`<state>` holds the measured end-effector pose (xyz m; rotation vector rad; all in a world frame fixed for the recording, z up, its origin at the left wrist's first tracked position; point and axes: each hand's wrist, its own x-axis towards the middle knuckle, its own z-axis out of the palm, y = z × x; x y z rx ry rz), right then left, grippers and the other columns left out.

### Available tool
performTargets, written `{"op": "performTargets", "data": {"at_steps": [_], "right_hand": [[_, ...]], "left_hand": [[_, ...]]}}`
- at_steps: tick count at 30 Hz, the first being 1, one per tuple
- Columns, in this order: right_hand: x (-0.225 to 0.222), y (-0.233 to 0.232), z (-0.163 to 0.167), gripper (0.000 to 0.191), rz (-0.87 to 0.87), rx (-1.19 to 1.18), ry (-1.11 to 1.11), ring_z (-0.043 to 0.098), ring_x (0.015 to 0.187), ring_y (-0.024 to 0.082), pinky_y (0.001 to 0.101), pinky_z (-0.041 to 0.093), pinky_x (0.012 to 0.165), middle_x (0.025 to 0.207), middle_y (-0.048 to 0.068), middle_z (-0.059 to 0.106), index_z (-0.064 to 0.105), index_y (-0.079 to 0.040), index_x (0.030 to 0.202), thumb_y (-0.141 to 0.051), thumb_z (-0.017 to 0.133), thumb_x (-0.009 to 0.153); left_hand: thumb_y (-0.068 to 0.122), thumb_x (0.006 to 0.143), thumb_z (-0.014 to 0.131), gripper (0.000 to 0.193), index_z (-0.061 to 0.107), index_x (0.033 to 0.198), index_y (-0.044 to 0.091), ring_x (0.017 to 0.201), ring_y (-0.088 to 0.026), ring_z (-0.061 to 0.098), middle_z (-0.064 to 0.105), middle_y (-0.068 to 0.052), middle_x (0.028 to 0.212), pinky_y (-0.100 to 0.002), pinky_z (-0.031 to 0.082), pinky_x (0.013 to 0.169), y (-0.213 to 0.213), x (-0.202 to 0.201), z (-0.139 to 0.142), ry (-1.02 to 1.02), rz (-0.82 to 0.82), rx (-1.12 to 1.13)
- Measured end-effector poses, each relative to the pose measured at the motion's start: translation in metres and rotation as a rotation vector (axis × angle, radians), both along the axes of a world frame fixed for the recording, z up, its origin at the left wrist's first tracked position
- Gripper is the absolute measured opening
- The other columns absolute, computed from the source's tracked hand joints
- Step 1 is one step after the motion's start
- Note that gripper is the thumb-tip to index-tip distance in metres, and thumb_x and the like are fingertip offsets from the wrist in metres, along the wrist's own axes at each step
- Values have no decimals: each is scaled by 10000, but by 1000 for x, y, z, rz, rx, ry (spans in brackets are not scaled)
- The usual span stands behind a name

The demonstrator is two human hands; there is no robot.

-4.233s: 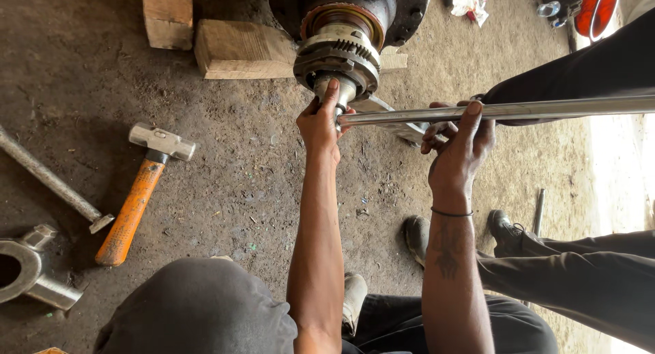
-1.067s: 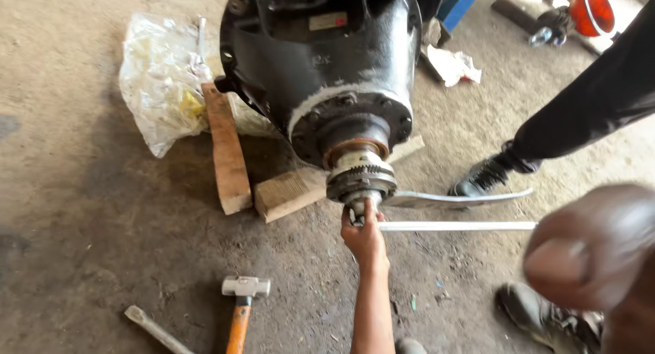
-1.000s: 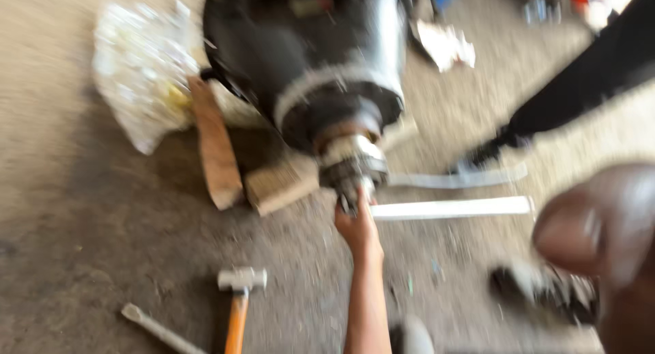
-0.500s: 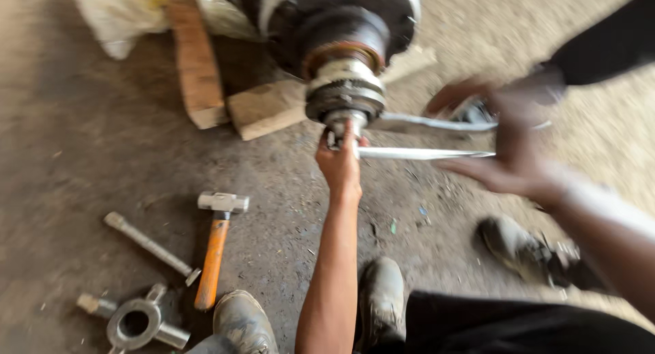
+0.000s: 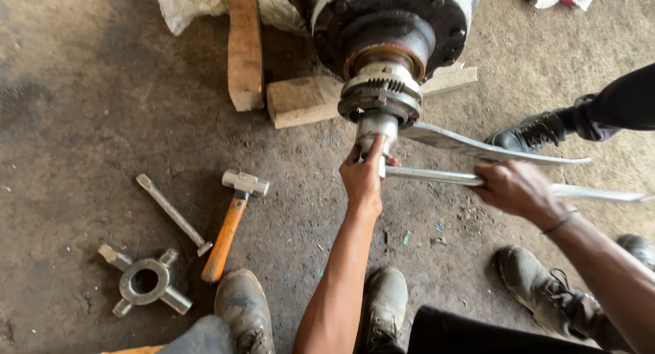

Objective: The person uses a metal bar to apply leverage to a mechanical component, likely a differential or axle assembly, while another person assists by holding the bar. The person adjusts their grip and position repeatedly to work on the component.

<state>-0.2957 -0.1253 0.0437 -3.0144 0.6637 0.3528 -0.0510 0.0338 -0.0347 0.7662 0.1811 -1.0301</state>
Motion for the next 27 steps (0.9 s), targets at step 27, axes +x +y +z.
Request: {"op": "performTargets", "data": {"at_steps": [27], "right_hand": [[75,49,161,551,38,-1032,2,356,583,118,287,329,671,613,-4,456,519,-145,699,-463,771,1071]], "left_hand": [[403,908,750,591,627,1183,-106,717,-266,744,722,-212,940,-368,662,603,-33,6,-15,290,-38,-183]]}}
